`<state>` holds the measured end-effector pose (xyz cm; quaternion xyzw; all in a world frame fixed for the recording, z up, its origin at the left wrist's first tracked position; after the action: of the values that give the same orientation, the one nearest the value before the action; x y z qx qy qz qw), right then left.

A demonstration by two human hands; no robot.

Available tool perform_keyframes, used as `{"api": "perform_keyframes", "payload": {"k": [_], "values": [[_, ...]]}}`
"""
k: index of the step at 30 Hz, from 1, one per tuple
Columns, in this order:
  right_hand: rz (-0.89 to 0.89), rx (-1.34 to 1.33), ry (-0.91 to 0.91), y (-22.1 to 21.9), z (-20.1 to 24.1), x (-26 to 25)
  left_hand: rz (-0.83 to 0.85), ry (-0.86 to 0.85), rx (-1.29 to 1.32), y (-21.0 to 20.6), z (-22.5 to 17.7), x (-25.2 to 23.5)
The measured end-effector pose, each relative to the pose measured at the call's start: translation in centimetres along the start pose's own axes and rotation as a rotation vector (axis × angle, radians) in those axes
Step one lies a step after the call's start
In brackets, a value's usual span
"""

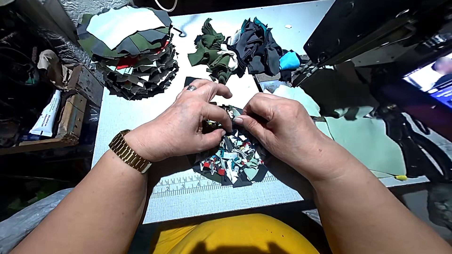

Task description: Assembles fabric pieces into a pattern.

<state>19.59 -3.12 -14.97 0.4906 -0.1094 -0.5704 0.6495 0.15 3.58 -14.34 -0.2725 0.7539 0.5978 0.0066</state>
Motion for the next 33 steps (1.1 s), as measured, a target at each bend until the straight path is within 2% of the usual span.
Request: {"api": "perform_keyframes", "payload": {"k": [4,8,11,19,22,30,33], "values": [[-0.014,0.035,0.014,-0.1,-0.4,0.1,0.053,-0.002,-0.035,-0.5,-0.1,0.1],[-0.150,-0.125,-0.003,1.1,-0.8,0.1,0.020,0.014,-0.045,-0.4,0.0,0.1],[-0.196,-0.133,-0.042,1.9,-1.3,0.2,0.021,0.016,-0.065,-0.5,0.0,0.1],[-0.028,0.041,-0.108,0.9,-1.1,0.3,0.060,0.029,-0.103,-0.8,-0.4,0.0],[-0.045,0.077,-0.071,0.4,-1.2,0.1,0.053,0.013,-0.094,-0.9,-0.4,0.0],[-0.139,-0.159,0.020,1.6,-1.7,0.0,-0.034,-0.012,-0.044,0.3,0.2,0.1],[-0.109,-0.209,0.032,1.6,-1.2,0.1,-0.037,-0.024,-0.035,0.3,0.4,0.1]]}}
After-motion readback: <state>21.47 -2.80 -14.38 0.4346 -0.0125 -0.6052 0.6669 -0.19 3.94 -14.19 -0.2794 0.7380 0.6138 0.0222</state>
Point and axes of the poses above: each hand's wrist, its own x-axis away from the middle knuckle, its own y-axis out of the back of the hand, z = x × y, the point moved 3 cm from there along -x, towards the middle knuckle, and after that the axes turned 10 degrees about -x, right-handed, at the moved point
